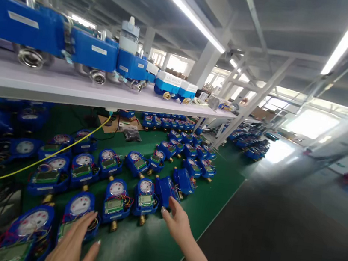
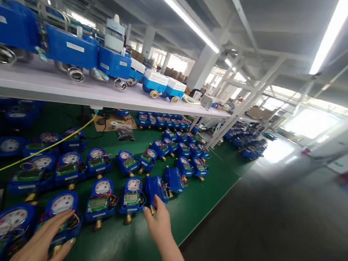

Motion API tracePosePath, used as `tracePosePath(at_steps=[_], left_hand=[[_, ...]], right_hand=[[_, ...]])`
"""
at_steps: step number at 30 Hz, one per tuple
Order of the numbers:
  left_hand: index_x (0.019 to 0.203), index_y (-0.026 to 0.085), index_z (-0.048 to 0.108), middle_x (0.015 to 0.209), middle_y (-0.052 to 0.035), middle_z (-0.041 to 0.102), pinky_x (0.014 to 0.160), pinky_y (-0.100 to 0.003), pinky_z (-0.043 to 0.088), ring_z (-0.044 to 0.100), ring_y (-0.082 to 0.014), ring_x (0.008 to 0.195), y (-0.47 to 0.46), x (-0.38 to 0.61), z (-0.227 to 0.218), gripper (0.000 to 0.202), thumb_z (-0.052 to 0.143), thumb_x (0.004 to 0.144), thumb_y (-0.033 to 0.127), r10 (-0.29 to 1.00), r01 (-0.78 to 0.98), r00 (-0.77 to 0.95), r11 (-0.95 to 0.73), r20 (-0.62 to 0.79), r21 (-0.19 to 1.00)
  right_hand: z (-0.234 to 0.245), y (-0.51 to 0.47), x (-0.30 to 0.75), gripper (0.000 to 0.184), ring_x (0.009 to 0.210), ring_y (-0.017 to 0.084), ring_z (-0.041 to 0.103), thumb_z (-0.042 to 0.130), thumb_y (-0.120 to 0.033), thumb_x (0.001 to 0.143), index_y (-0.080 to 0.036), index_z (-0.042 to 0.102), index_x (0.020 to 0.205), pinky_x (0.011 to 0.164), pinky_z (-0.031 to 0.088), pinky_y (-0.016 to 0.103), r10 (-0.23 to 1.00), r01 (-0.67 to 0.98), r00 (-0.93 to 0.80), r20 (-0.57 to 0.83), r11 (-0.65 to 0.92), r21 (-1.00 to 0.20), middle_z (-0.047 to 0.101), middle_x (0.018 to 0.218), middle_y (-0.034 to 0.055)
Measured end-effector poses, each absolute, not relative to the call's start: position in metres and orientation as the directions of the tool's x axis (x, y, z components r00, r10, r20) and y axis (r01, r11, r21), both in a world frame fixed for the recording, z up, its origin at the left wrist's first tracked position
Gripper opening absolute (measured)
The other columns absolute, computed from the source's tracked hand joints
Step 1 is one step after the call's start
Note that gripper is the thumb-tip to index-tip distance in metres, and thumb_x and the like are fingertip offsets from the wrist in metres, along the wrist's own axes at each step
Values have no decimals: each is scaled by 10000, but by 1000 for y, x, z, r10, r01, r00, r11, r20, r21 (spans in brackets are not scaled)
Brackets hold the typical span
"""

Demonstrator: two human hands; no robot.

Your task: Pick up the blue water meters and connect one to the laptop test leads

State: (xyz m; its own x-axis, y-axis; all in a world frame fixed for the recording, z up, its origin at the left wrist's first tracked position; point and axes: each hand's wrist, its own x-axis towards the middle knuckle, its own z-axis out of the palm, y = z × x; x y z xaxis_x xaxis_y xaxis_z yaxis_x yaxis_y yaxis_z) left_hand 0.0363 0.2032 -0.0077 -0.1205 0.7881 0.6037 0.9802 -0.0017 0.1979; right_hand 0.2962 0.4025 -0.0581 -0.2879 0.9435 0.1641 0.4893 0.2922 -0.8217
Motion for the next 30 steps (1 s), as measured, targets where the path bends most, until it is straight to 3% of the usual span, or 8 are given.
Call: tracePosePath(at_steps=[4, 7, 10, 13, 17, 20, 25, 30], left_hand=[[1279, 145, 410, 1226, -127, 542, 866, -429, 573, 572, -235, 1096, 267, 47, 12, 431, 314, 943, 397, 803, 966, -213, 89, 557, 242], [1300, 66, 401, 1304, -161, 466, 1042, -449, 453, 463, -258, 1214, 317, 53, 32, 486, 433, 885, 316, 889, 927, -309, 203, 337, 314], [1358, 21, 336, 1365, -173, 394, 1130, -402, 331, 353, -264, 1288, 368, 63, 48, 592, 566, 863, 252, 911, 898, -395, 355, 118, 260], [1371, 22, 321, 1359, -176, 380, 1123, -365, 314, 343, -276, 1280, 422, 76, 52, 677, 665, 842, 266, 889, 876, -458, 450, 6, 175], [1290, 49, 435, 1233, -159, 476, 1021, -360, 426, 448, -289, 1165, 491, 87, 33, 705, 803, 721, 244, 832, 826, -548, 555, -86, 98], [1319, 32, 410, 1245, -187, 470, 977, -367, 460, 461, -310, 1156, 528, 88, 13, 827, 857, 640, 188, 770, 778, -620, 628, -151, 10], [1366, 56, 380, 1290, -231, 417, 952, -404, 462, 423, -374, 1200, 556, 87, -6, 681, 683, 757, 59, 706, 724, -689, 679, -162, -123], [1367, 74, 383, 1281, -223, 420, 973, -413, 450, 421, -352, 1209, 576, 61, -3, 632, 611, 780, 27, 672, 687, -726, 705, -144, -175]], right_hand=[[-55, 475, 285, 634, 1185, 254, 526, 568, -386, 790, -79, 449, 1331, 1027, 417, 384, 940, 551, -325, 104, 278, -787, 546, 1288, 171], [-47, 518, 270, 599, 1189, 256, 521, 613, -334, 813, -64, 458, 1324, 1029, 410, 378, 941, 620, -337, 28, 244, -746, 540, 1288, 191], [-41, 556, 252, 532, 1191, 266, 510, 648, -329, 843, -99, 488, 1295, 1026, 404, 443, 933, 699, -357, -42, 237, -675, 536, 1291, 170], [-42, 590, 234, 463, 1116, 253, 552, 680, -356, 844, -135, 538, 1225, 970, 445, 465, 903, 753, -413, -120, 264, -603, 587, 1202, 117], [-49, 627, 211, 447, 1028, 234, 589, 696, -373, 835, -129, 553, 1181, 906, 486, 430, 846, 787, -485, -220, 313, -531, 609, 1126, 100], [-53, 649, 201, 458, 1014, 235, 591, 706, -369, 826, -118, 549, 1175, 896, 490, 425, 805, 794, -526, -276, 349, -498, 607, 1113, 105], [-52, 694, 194, 434, 1010, 230, 588, 695, -311, 840, -124, 536, 1197, 902, 490, 432, 675, 719, -666, -316, 470, -512, 608, 1087, 90], [-47, 745, 175, 414, 1040, 233, 569, 679, -270, 856, -147, 529, 1222, 914, 487, 453, 490, 551, -825, -282, 590, -590, 584, 1140, 82]])
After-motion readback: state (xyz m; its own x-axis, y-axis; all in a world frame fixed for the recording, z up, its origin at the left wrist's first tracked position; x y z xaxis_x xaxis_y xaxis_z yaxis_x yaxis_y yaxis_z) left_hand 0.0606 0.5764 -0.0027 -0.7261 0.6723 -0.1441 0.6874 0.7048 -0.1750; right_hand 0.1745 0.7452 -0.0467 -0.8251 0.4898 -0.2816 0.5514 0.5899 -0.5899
